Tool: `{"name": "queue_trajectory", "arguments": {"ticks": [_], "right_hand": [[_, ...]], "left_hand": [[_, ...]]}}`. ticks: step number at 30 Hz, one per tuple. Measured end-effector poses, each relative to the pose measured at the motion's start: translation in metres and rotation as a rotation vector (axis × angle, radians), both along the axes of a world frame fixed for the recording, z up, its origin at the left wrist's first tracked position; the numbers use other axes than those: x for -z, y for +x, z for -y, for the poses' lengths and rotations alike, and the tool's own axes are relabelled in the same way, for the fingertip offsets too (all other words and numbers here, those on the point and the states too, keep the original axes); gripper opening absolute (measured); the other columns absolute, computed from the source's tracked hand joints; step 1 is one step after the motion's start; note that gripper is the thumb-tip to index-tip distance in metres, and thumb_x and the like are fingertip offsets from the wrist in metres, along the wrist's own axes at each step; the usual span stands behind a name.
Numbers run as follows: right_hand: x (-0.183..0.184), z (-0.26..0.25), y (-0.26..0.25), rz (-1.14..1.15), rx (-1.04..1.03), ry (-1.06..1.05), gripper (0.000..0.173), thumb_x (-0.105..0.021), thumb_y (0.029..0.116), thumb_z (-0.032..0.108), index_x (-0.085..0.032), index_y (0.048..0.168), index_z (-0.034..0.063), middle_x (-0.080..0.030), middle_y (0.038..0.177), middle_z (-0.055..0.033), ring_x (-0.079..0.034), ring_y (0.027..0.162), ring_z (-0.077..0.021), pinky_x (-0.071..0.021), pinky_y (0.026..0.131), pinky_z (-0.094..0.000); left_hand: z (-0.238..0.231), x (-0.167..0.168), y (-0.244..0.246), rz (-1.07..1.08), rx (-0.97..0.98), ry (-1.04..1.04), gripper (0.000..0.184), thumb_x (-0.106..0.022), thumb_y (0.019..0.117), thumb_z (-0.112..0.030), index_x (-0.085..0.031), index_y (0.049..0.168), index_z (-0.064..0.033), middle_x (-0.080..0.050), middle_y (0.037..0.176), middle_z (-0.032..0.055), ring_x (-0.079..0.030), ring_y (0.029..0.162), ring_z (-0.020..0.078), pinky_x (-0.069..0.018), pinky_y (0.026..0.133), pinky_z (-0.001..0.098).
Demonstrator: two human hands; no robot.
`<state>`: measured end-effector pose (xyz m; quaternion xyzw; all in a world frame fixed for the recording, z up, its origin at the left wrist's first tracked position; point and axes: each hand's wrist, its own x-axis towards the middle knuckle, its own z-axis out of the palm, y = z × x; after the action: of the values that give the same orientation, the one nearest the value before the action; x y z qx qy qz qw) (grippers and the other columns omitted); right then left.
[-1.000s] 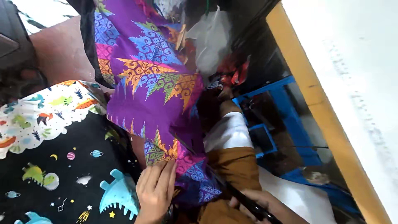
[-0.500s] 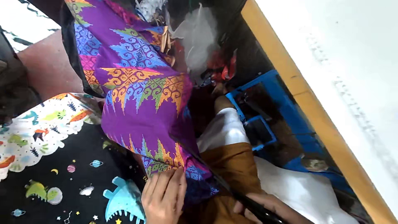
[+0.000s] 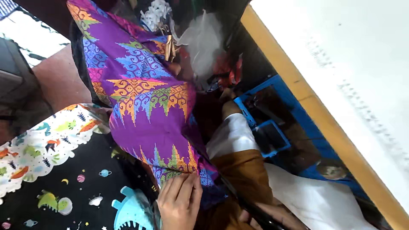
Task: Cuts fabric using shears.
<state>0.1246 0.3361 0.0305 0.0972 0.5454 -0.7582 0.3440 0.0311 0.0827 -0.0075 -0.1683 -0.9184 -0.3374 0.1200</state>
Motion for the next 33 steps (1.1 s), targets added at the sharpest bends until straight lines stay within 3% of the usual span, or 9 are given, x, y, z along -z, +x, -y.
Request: {"name": "queue_trajectory", "arguments": {"ticks": [7,13,17,24,33], "right_hand": [[-0.004,0.001,0.002,0.017,0.044,0.025,0.064,-0.06,0.0916,0.065,-0.066,0.122,0.0082,-0.066,0.09,0.012,-0.058,0.075,0.0057,-0.048,0.065,-0.0143],[-0.004,0.004,0.004,-0.032,0.006,0.092,0.076,-0.061,0.0886,0.068,-0.062,0.127,0.0022,-0.068,0.101,0.0047,-0.061,0.087,0.0021,-0.051,0.075,-0.0189],[-0.004,0.008,0.004,-0.048,0.026,0.093,0.077,-0.063,0.0876,0.068,-0.061,0.126,0.001,-0.067,0.096,0.0053,-0.06,0.083,0.0029,-0.0505,0.073,-0.0183],[-0.006,0.01,0.004,-0.064,0.07,0.093,0.07,-0.058,0.0943,0.062,-0.062,0.125,-0.0011,-0.068,0.103,0.0025,-0.062,0.089,0.0012,-0.0522,0.079,-0.0203],[-0.008,-0.001,0.0,-0.047,0.026,0.167,0.055,-0.06,0.0969,0.053,-0.065,0.119,0.0025,-0.064,0.086,0.0099,-0.057,0.074,0.0058,-0.0485,0.067,-0.0154]], "left_hand": [[-0.006,0.001,-0.005,0.005,-0.012,0.002,0.014,-0.067,0.0932,-0.019,-0.078,0.09,-0.0102,-0.072,0.084,0.0038,-0.067,0.08,0.0111,-0.0539,0.074,0.0211],[-0.012,0.001,-0.008,0.001,0.012,-0.007,0.016,-0.066,0.0929,-0.019,-0.078,0.09,-0.0103,-0.072,0.083,0.003,-0.067,0.078,0.0107,-0.0532,0.072,0.021],[-0.014,-0.002,-0.011,-0.01,0.029,0.0,0.017,-0.064,0.0938,-0.019,-0.078,0.091,-0.0094,-0.071,0.083,0.0034,-0.066,0.08,0.0111,-0.0532,0.075,0.0208],[-0.018,-0.001,-0.011,-0.029,0.028,0.016,0.015,-0.065,0.0928,-0.017,-0.078,0.09,-0.0094,-0.071,0.082,0.0032,-0.066,0.077,0.0106,-0.0532,0.073,0.0206],[0.0,0.001,-0.003,-0.021,-0.003,-0.039,0.017,-0.064,0.095,-0.02,-0.078,0.091,-0.0104,-0.072,0.084,0.0047,-0.068,0.081,0.0132,-0.0546,0.074,0.0228]]}}
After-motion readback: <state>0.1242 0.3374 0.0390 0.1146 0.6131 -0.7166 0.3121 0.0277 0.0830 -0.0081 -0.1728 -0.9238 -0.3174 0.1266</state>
